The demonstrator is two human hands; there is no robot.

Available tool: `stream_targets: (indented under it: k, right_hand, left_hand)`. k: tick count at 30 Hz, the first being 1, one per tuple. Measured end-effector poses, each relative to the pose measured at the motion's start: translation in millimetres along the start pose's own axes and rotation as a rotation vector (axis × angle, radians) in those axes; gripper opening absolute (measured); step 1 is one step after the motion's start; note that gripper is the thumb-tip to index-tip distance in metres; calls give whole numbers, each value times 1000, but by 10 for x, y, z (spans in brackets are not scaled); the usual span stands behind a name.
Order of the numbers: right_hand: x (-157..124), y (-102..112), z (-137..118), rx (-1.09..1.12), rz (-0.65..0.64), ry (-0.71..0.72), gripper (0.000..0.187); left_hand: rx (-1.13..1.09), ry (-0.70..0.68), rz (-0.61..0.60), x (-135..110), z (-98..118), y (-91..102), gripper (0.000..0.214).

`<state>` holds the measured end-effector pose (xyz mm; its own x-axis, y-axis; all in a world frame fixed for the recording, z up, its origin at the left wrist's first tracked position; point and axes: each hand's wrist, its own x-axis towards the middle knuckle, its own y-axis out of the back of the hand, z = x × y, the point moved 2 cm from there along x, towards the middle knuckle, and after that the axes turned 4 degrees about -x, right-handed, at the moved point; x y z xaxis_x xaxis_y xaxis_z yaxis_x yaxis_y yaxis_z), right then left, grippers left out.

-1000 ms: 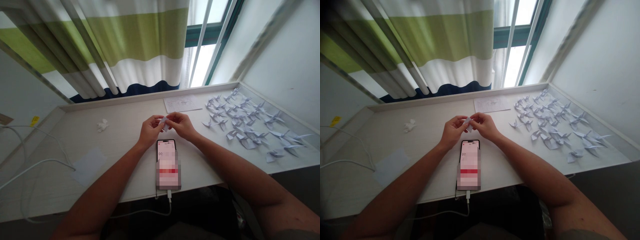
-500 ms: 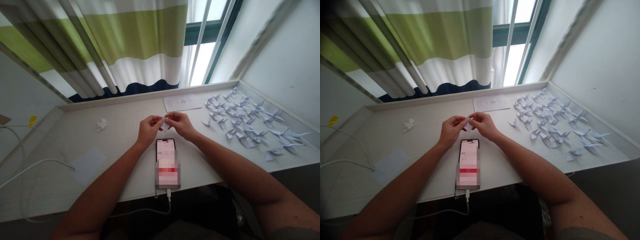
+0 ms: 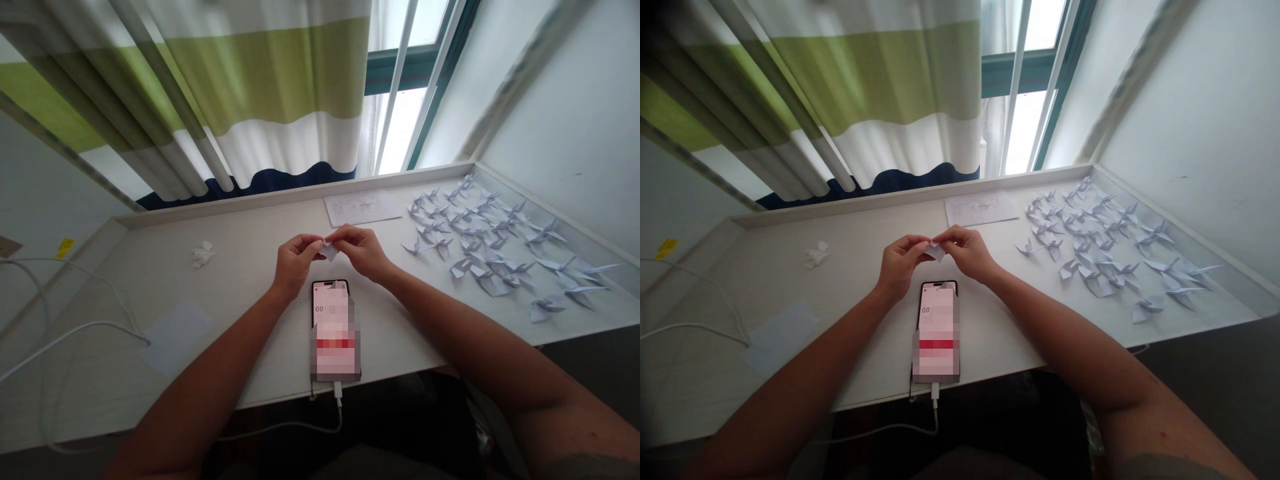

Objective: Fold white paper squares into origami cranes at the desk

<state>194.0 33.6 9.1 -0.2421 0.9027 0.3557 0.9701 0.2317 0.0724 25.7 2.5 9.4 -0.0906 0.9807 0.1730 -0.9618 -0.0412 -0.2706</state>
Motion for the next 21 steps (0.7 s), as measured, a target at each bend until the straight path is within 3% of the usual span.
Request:
stream_targets:
  k: [4, 9, 21]
  right_hand:
    - [-19, -35, 21, 110, -37, -68, 18]
    - [-16, -51, 44, 122, 9, -92, 41]
    - [-3, -15, 52, 43, 34, -58, 43]
  left_hand:
    - [14, -45, -8, -18, 33, -2, 36]
    - [28, -95, 11, -16, 55, 2, 43]
    - [70, -67, -15, -30, 96, 5, 40]
